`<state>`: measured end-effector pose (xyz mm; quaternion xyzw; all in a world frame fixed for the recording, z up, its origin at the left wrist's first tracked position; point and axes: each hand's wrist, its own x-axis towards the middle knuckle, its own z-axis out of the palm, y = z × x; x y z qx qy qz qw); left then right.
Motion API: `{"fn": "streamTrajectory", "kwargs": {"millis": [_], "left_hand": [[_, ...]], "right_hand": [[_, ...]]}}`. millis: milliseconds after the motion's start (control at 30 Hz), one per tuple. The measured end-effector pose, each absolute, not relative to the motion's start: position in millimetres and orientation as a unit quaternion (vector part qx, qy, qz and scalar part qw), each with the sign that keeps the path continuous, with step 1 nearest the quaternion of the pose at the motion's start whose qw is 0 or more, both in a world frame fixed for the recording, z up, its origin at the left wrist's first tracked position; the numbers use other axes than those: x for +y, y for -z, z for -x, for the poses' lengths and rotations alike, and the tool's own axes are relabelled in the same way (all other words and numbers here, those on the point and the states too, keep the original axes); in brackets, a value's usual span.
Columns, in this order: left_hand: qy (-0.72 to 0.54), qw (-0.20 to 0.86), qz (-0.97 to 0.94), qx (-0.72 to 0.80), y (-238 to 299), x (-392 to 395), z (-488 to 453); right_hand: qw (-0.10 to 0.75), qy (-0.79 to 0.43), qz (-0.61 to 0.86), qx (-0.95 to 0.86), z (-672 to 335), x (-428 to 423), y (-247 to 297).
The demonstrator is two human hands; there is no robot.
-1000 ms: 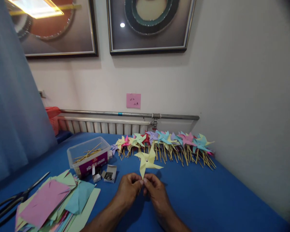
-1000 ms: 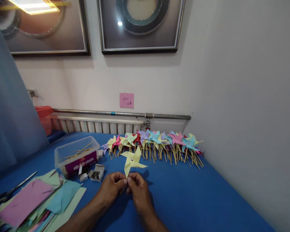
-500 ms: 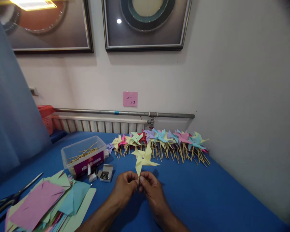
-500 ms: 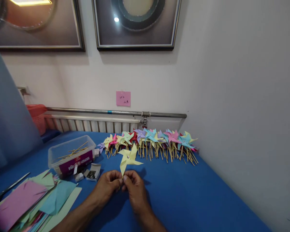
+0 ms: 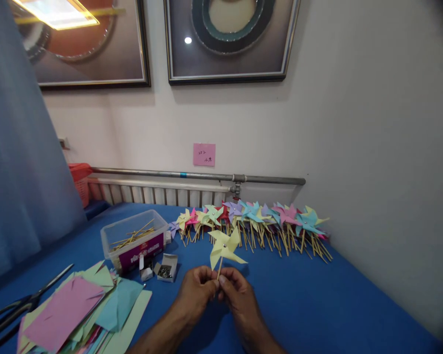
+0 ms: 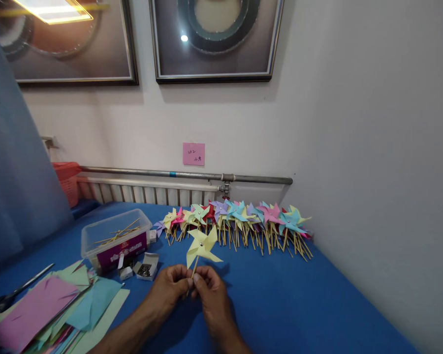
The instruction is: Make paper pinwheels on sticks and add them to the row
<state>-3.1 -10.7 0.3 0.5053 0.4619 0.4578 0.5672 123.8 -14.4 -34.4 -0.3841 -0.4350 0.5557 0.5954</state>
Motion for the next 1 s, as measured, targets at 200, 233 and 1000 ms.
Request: {"fn": "streamTrajectory", "kwargs": {"millis": [200, 233, 1000], "left_hand": [[-0.469, 0.569, -0.497, 0.457, -1.1, -12.3, 1.4], [-0.471, 0.568, -0.497, 0.456, -0.9, -12.9, 0.8], [-0.471, 0.574, -0.506, 0.438, 2.6, -12.8, 1.0]], "right_hand": [[0.598, -0.54, 0.384, -0.45, -124.6, -17.7, 29.9], [0.599, -0.541, 0.383, -0.45, -124.7, -17.9, 29.4], [0.596, -0.55, 0.386, -0.44, -126.9, -15.9, 26.8]]}}
